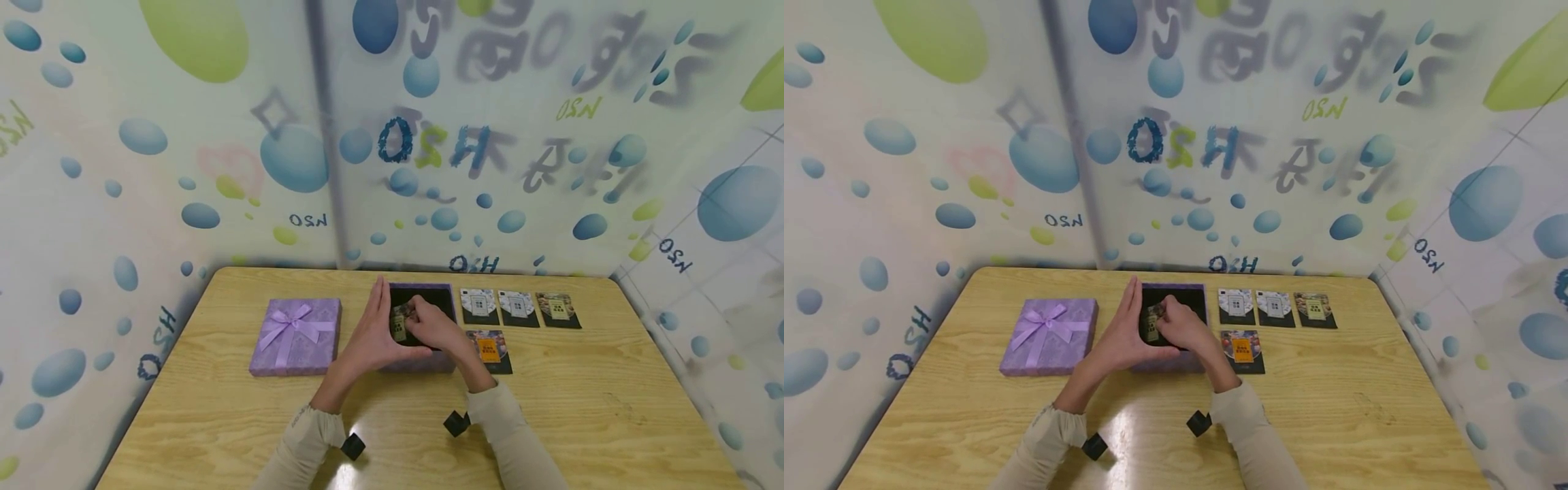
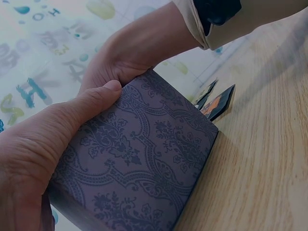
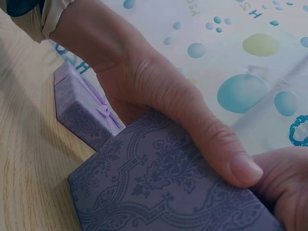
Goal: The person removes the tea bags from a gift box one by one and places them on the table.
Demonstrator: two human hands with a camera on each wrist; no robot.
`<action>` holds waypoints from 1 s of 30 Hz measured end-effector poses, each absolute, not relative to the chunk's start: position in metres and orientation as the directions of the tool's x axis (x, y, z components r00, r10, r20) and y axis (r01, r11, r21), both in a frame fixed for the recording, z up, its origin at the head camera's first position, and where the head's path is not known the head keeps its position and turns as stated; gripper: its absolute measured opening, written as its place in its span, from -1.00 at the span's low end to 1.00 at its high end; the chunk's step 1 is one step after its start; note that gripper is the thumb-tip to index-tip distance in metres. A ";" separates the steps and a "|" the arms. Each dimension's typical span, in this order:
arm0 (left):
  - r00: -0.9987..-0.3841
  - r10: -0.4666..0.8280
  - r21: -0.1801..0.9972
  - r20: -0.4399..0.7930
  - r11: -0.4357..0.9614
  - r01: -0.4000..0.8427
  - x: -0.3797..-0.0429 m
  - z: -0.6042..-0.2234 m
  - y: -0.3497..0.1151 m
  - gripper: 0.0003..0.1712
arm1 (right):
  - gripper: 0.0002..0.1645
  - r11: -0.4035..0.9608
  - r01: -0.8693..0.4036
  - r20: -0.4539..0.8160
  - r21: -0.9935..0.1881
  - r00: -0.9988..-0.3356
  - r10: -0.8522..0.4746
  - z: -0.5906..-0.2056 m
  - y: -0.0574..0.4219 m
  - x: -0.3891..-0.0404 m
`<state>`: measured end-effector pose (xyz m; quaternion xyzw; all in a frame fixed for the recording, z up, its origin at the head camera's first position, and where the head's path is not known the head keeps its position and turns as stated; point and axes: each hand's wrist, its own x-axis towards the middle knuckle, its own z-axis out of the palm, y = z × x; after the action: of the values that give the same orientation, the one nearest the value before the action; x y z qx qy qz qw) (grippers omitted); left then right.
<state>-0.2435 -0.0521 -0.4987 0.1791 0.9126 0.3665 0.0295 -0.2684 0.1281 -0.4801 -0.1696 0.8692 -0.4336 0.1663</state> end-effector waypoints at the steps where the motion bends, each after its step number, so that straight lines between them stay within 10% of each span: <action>1: -0.935 0.348 0.682 0.072 0.667 0.301 -0.243 -0.499 -0.052 0.77 | -0.69 0.555 -0.149 -0.138 -0.819 -0.886 -0.442 -0.479 0.128 -0.268; 30: -0.936 0.345 0.697 0.073 0.654 0.296 -0.244 -0.499 -0.052 0.78 | -0.62 0.476 -0.155 -0.080 -0.866 -0.896 -0.438 -0.454 0.141 -0.265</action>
<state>-0.2442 -0.0516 -0.4992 0.1763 0.9087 0.3769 0.0328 -0.2647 0.1415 -0.4538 -0.1752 0.8463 -0.4812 0.1466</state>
